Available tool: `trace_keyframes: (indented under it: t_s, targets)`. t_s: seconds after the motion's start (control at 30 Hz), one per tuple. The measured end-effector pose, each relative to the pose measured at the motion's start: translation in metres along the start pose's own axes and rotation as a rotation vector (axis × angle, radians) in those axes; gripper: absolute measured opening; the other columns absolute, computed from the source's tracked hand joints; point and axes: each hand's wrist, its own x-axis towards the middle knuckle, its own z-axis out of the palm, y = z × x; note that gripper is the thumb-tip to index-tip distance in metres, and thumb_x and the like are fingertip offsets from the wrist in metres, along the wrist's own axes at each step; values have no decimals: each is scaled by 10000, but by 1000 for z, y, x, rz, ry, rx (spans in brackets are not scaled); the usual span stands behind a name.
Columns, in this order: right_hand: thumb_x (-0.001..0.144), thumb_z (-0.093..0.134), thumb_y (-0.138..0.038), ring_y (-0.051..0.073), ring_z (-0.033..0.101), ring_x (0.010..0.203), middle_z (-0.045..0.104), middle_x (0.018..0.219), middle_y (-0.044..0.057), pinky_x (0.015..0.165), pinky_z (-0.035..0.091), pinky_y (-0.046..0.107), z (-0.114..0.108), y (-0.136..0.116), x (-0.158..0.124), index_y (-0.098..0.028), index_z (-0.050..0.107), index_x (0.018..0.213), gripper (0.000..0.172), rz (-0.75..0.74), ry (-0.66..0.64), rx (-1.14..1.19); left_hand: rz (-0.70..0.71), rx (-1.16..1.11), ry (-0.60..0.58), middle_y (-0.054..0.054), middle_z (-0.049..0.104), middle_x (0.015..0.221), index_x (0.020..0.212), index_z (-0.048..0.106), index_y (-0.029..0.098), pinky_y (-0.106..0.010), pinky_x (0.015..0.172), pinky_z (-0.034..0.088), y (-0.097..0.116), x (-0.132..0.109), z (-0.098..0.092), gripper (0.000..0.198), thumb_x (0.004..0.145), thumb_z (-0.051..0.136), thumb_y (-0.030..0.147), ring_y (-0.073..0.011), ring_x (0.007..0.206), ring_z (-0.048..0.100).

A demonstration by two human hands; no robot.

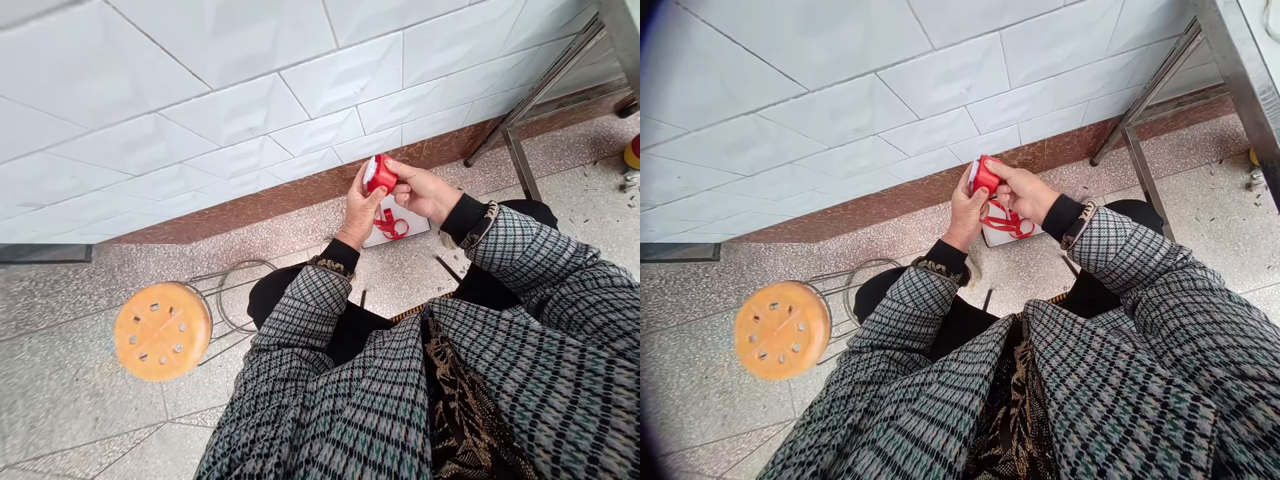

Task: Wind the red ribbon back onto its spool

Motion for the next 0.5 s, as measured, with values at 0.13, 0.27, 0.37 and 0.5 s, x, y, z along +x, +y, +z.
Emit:
trace_keyframes:
  t_s: [0.13,0.27,0.37,0.5]
  targets:
    - [1063,698,-246,14,247,411,446,600,-97,359,232,106,-6,-14,3,-187,569,909,209,105,-27,48,59,10,-46,-80,760,1139,1453,623,278,-305,729,639,1,2,-1,971,646,940,714,-193,901,758]
    - [1045,726,-280,20,267,408,438,581,-93,352,234,118,-9,-22,2,-184,579,912,221,200,-71,21,106,31,-76,-96,761,1171,1377,666,249,-374,944,644,1,4,-2,988,574,951,749,-258,1173,733]
    - [1022,772,-345,34,319,432,477,602,-84,371,299,127,-3,-11,-3,-193,596,947,244,119,-59,2,70,7,-16,-60,760,996,1308,694,251,-354,833,656,-1,3,0,866,624,948,719,-218,959,764]
    - [999,805,-359,38,322,449,484,611,-83,388,330,134,5,4,-5,-196,592,932,276,-31,3,-43,22,-27,25,-19,718,849,1277,695,250,-322,701,638,-2,-1,3,731,719,927,661,-151,703,704]
